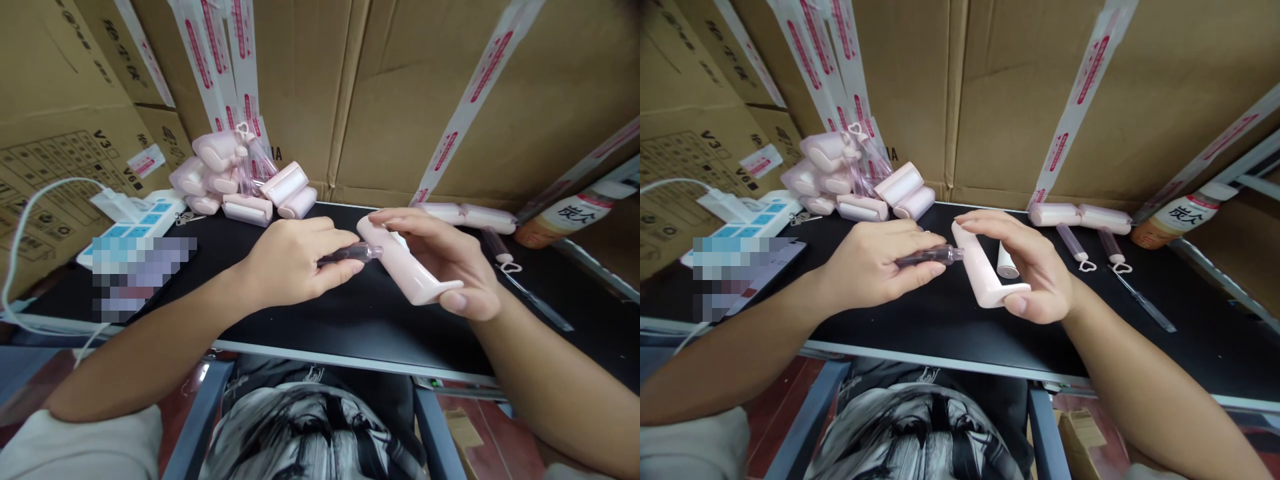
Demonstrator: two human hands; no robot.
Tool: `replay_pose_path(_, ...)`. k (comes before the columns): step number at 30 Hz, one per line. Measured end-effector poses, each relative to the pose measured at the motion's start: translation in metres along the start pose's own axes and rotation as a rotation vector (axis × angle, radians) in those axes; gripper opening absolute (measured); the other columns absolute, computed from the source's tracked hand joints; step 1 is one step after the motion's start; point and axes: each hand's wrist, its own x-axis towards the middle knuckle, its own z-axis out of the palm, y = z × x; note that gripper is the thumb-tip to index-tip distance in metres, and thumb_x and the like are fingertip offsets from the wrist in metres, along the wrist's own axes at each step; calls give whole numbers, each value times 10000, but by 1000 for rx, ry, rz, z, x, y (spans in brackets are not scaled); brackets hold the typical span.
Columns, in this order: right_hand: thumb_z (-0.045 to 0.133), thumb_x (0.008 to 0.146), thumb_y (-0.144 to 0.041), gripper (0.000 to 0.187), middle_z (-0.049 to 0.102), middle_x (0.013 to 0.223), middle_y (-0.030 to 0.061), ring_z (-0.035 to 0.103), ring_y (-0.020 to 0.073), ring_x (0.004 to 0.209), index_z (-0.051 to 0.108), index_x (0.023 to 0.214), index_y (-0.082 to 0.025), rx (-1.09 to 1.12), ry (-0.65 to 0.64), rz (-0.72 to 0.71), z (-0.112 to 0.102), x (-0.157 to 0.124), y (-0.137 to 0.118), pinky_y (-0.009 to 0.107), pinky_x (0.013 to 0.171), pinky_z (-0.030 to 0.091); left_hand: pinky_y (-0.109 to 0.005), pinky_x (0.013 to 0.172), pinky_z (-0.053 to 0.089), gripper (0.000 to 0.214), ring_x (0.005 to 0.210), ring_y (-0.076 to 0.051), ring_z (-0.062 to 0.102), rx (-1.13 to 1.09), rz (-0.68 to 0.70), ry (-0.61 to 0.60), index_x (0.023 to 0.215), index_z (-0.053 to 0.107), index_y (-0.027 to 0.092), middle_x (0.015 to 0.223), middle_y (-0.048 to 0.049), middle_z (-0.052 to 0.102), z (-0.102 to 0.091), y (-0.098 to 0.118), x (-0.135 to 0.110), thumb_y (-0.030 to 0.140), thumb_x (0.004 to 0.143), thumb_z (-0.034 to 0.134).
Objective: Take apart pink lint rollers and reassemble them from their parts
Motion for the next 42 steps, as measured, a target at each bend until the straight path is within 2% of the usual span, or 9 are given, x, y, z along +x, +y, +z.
replay_pose_path(4, 692, 778, -800, 752, 653, 1550, 55, 512, 482, 1509, 687, 1450, -463, -150, 19, -5, 1, -3, -2, 716, 1270, 368, -318, 795, 563, 308, 843, -183, 742, -38, -2, -15, 1161, 812, 217, 976, -43, 801, -3, 0, 1, 441, 1049, 632)
replay_pose_path(9, 714, 755, -789, 744, 643, 1545, 35, 507, 502, 1497, 662, 1443, -510, -295, 35, -98, 2, -5, -3, 748, 1278, 330, -301, 765, 537, 282, 813, -168, 726, -73, 10, -32, 1127, 809, 218, 922, -25, 777, -6, 0, 1, 429, 1042, 642)
replay_pose_path(13, 689, 691, -877, 818, 619, 1560, 38, 466, 531, 1511, 657, 1421, -508, -382, 86, -66, 4, -10, -1, 793, 1258, 311, -307, 779, 543, 284, 828, -171, 726, -62, 17, -24, 1134, 802, 206, 951, -32, 783, -5, 1, 0, 423, 1045, 640)
replay_pose_path(18, 609, 732, -911, 799, 639, 1528, 34, 505, 529, 1469, 619, 1433, -528, -449, 104, -136, 10, -12, 4, 804, 1231, 318, -291, 782, 543, 264, 833, -164, 722, -66, 52, 11, 1140, 803, 195, 962, -33, 782, -5, 1, -1, 393, 1048, 656)
replay_pose_path(24, 536, 850, -827, 820, 674, 1455, 70, 621, 475, 1335, 540, 1556, -410, -484, 42, -401, 15, -2, 5, 796, 1153, 397, -279, 810, 534, 237, 866, -167, 730, -52, 142, -4, 1105, 809, 169, 968, -45, 788, -8, 1, -1, 347, 1041, 665)
replay_pose_path(28, 511, 877, -797, 776, 689, 1405, 104, 635, 463, 1286, 580, 1503, -342, -524, 21, -454, 14, 3, 1, 789, 1117, 421, -275, 813, 532, 265, 875, -169, 729, -46, 142, -17, 1123, 810, 165, 978, -56, 787, -9, 3, -2, 356, 1051, 642)
replay_pose_path(33, 587, 825, -786, 793, 710, 1328, 120, 646, 438, 1184, 563, 1461, -312, -561, 0, -429, 18, 7, 1, 755, 1042, 479, -280, 772, 521, 272, 836, -176, 724, -83, 118, -62, 1118, 811, 146, 959, -67, 786, 1, -11, 2, 356, 1032, 660)
replay_pose_path(37, 706, 764, -755, 840, 680, 1377, 164, 587, 458, 1221, 524, 1433, -281, -633, 179, -381, 28, 11, -7, 735, 987, 508, -236, 719, 527, 343, 766, -139, 704, -396, 88, -11, 1186, 769, 126, 953, -58, 793, 15, -36, 8, 422, 1018, 721)
replay_pose_path(42, 748, 744, -841, 856, 710, 1300, 150, 597, 454, 1202, 531, 1358, -285, -801, 216, -330, 40, 8, -37, 724, 1032, 479, -248, 842, 572, 366, 897, -170, 757, -518, 164, -34, 1216, 752, 158, 1033, -76, 804, 26, -45, 13, 469, 1026, 721)
